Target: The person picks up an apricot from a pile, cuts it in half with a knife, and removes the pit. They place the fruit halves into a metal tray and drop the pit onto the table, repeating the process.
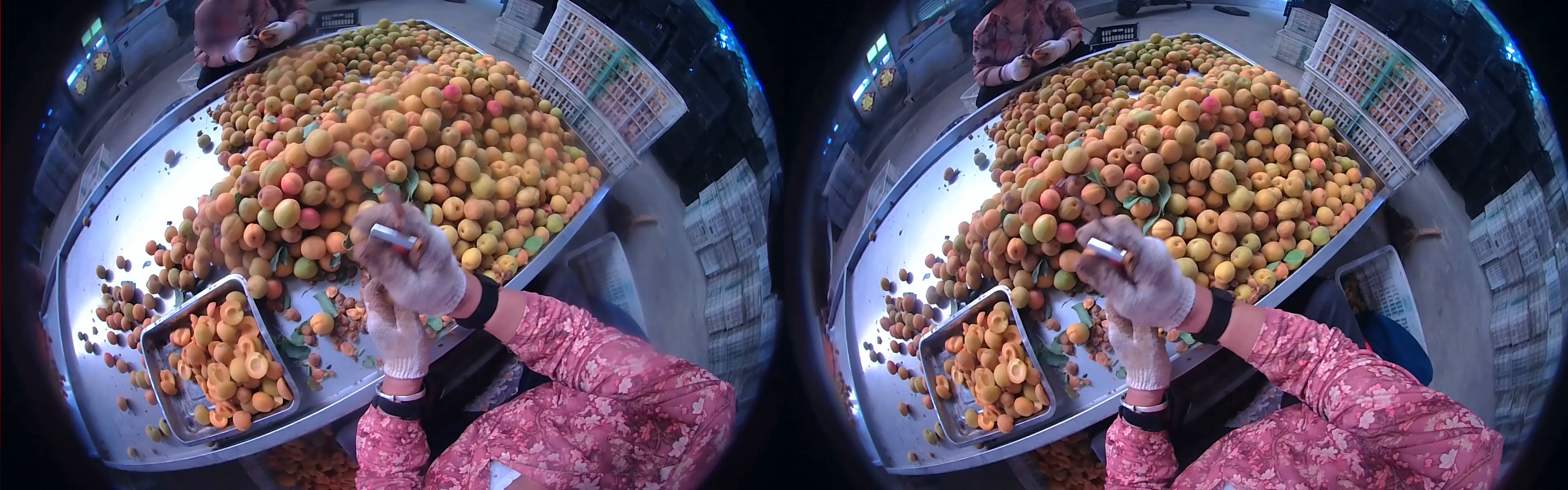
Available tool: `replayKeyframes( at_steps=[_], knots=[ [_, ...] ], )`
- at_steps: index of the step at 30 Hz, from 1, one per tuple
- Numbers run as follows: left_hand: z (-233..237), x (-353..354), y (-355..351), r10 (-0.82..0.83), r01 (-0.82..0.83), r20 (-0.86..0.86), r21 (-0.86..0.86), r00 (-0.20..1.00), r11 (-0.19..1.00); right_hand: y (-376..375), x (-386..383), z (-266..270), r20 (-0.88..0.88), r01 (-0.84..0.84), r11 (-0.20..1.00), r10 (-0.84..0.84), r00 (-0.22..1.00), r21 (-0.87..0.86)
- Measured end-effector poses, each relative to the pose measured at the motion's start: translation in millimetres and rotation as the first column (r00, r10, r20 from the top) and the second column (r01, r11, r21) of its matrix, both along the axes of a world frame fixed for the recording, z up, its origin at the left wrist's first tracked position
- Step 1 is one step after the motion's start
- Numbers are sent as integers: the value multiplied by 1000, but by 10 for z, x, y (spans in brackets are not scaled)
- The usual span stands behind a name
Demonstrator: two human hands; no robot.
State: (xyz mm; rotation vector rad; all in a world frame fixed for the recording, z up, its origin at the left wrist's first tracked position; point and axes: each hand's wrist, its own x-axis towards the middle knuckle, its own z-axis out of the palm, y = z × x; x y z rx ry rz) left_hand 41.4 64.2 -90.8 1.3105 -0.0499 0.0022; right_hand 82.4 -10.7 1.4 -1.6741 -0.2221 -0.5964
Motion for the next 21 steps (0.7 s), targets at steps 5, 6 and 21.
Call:
replayKeyframes(
  at_steps=[5,6,21],
  knots=[
    [178,-15,30,-9,9,7,66,1000,998,-13,207,-98,196,2,1000,-5,981,16],
    [180,-15,27,-33,33,-6,28,999,999,-44,202,-58,-64,-11,943,34,997,333],
    [186,47,70,-135,102,-147,-215,980,971,-239,278,-35,-272,86,621,212,939,779]
  ],
)
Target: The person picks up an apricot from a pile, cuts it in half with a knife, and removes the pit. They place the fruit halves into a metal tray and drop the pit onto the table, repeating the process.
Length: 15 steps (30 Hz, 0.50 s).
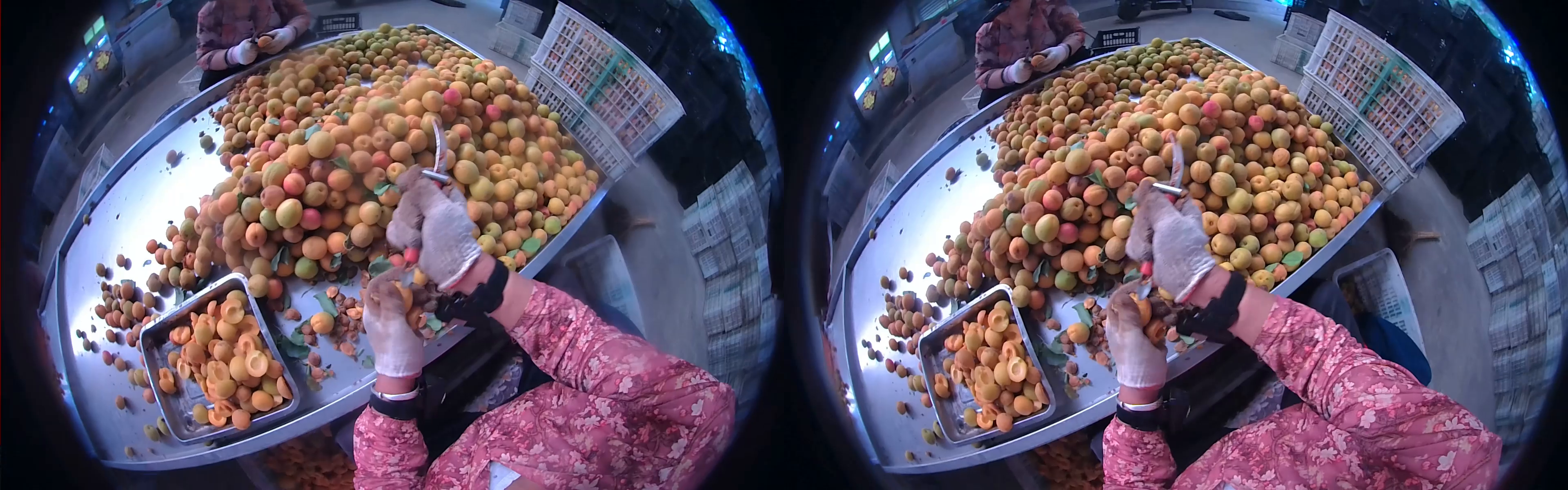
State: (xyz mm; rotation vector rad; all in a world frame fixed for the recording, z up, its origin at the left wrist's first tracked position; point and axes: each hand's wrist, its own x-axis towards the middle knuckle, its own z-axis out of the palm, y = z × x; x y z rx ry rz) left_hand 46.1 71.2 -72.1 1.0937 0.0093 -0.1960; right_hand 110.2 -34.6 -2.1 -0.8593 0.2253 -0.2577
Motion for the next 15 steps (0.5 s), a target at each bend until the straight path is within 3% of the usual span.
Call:
replayKeyframes(
  at_steps=[1,2,4,5,7,8,10,12,15],
  knots=[
    [-25,20,23,-56,29,-134,-197,989,980,36,25,-32,-38,22,999,-23,999,-31],
    [-45,41,44,-135,29,-249,-391,959,920,-69,-46,14,26,11,981,-6,1000,-193],
    [-69,91,73,-163,41,-263,-413,951,910,-63,-116,38,-18,34,934,-43,999,-355],
    [-90,109,74,-180,27,-283,-469,942,883,-70,-136,4,-17,34,934,-43,999,-355],
    [-74,130,67,-197,9,-302,-528,933,849,-94,-199,-97,-97,-268,717,271,958,-643],
    [-28,135,68,-143,-64,-360,-505,922,861,-107,-284,-60,-231,-376,604,306,924,-703],
    [-34,139,82,-78,-145,-416,-478,906,866,-76,-366,-51,-303,-392,302,303,904,-869],
    [-117,148,75,-89,-76,-271,-543,958,836,-59,-403,-55,-414,-409,-74,263,872,-909],
    [-175,150,80,-118,-82,-273,-624,955,777,8,-400,-140,-417,-411,-79,252,873,-908]
  ],
)
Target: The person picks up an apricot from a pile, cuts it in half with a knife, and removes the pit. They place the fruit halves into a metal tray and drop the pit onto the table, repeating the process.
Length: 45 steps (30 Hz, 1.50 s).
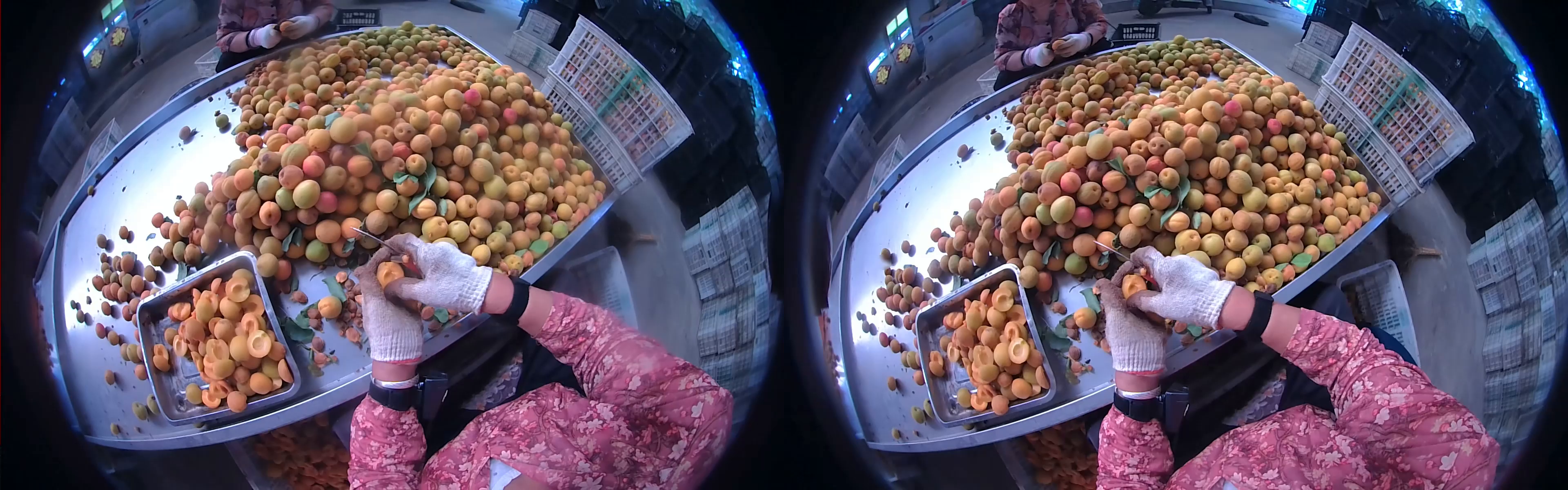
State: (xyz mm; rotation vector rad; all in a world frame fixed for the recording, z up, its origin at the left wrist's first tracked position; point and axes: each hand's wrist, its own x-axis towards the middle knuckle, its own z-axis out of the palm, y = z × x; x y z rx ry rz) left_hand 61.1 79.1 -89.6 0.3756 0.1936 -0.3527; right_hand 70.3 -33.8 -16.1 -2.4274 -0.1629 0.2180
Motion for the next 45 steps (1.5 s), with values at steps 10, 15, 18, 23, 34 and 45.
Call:
replayKeyframes(
  at_steps=[10,15,18,23,34,45],
  knots=[
    [146,7,35,109,-110,12,80,994,991,75,-33,-134,-205,225,898,-156,966,378],
    [-4,53,82,149,-148,41,-32,988,989,114,49,-238,-435,383,646,-86,896,660],
    [48,48,156,206,-199,60,-109,977,974,111,142,-193,-447,377,658,-69,892,651],
    [-197,184,191,306,-344,-270,-109,913,932,494,492,305,-243,210,767,-73,967,606],
    [-172,77,204,370,-368,-18,72,929,927,1610,885,608,-217,-250,840,391,895,481],
    [-1507,2,-346,-314,-196,154,975,937,-106,1044,660,-182,-152,-572,772,552,820,-278]
  ],
)
